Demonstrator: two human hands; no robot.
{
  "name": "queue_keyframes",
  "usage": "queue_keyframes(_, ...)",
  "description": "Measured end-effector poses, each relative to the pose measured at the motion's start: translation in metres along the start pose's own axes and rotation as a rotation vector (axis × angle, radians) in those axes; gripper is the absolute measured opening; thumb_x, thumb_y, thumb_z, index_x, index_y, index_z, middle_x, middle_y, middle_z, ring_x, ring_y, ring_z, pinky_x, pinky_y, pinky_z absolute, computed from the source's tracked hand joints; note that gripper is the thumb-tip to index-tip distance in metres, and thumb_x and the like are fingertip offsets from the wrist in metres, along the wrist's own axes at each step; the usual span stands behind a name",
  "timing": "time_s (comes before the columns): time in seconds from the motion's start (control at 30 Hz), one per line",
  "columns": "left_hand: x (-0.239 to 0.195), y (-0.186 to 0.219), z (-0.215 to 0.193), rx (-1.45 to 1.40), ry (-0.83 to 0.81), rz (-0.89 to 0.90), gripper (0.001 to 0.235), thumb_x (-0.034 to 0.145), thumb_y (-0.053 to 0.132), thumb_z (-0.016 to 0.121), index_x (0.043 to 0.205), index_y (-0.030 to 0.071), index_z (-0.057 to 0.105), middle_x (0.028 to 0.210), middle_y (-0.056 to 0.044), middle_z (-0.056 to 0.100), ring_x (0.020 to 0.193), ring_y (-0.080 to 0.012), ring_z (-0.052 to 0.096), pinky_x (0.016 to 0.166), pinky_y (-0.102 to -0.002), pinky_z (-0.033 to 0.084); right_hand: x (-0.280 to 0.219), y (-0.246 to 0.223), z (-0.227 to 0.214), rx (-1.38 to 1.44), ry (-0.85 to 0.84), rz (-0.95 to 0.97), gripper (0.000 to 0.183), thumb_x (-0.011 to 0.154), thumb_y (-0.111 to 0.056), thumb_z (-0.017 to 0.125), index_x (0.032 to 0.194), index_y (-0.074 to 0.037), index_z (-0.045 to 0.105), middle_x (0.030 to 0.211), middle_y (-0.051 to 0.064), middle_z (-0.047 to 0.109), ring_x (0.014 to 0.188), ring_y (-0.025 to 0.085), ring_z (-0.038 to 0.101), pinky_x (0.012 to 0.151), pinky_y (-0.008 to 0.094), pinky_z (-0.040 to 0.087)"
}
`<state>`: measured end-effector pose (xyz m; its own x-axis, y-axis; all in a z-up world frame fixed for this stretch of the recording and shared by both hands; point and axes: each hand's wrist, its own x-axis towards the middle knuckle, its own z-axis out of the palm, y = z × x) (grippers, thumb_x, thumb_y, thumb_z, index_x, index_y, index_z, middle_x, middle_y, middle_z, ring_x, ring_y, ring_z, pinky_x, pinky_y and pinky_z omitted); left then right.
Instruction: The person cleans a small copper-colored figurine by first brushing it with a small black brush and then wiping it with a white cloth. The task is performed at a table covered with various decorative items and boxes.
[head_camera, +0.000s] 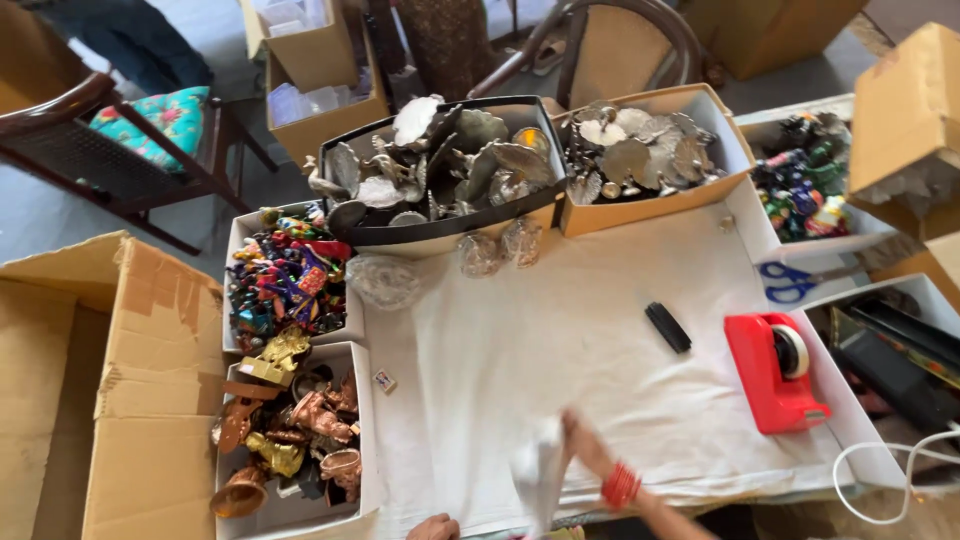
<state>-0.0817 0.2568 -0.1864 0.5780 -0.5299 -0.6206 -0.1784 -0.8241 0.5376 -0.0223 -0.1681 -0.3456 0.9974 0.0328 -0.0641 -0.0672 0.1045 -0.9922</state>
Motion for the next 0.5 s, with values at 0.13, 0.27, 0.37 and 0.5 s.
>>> queue_keyframes(0.13, 0.019, -0.016, 0.015, 0.122, 0.063, 0.066, 0.017, 0.098, 0.016, 0.058, 0.085, 0.012, 0.066, 0.092, -0.015, 0.059, 0.096, -0.0299, 0.067, 0.089, -0.043, 0.058, 0.155, -0.227, -0.078, 0.023, 0.284, -0.464, 0.034, 0.113, -0.025, 0.025, 0.11, -0.005, 0.053, 0.1, -0.001, 0.05, 0.092, 0.014, 0.047, 0.084, 0.028, 0.044)
queue_keyframes(0.27, 0.036, -0.021, 0.021, 0.188, 0.14, 0.087, 0.02, 0.098, 0.015, 0.058, 0.081, 0.01, 0.067, 0.09, -0.018, 0.06, 0.093, -0.0323, 0.067, 0.089, -0.044, 0.058, 0.233, -0.393, -0.092, -0.359, 0.758, -0.588, 0.005, 0.112, -0.001, 0.044, 0.115, -0.003, 0.047, 0.105, 0.006, 0.049, 0.094, 0.019, 0.047, 0.091, 0.031, 0.044)
queue_keyframes(0.37, 0.038, -0.023, 0.026, 0.192, 0.178, 0.013, 0.019, 0.094, 0.016, 0.06, 0.078, 0.008, 0.068, 0.092, -0.018, 0.06, 0.093, -0.0339, 0.066, 0.088, -0.047, 0.057, 0.263, -0.394, -0.077, -0.711, 0.814, -0.55, 0.016, 0.106, -0.001, 0.05, 0.121, -0.004, 0.053, 0.121, 0.015, 0.059, 0.109, 0.03, 0.055, 0.096, 0.044, 0.045)
queue_keyframes(0.5, 0.005, 0.023, 0.035, 0.094, 0.444, -0.144, 0.017, 0.082, 0.013, 0.062, 0.069, 0.006, 0.071, 0.088, -0.017, 0.061, 0.088, -0.0374, 0.065, 0.078, -0.052, 0.057, 0.281, -0.117, -0.045, -1.127, 0.093, -0.659, 0.043, 0.095, -0.007, 0.045, 0.136, 0.004, 0.054, 0.142, 0.024, 0.057, 0.132, 0.04, 0.053, 0.11, 0.047, 0.044)
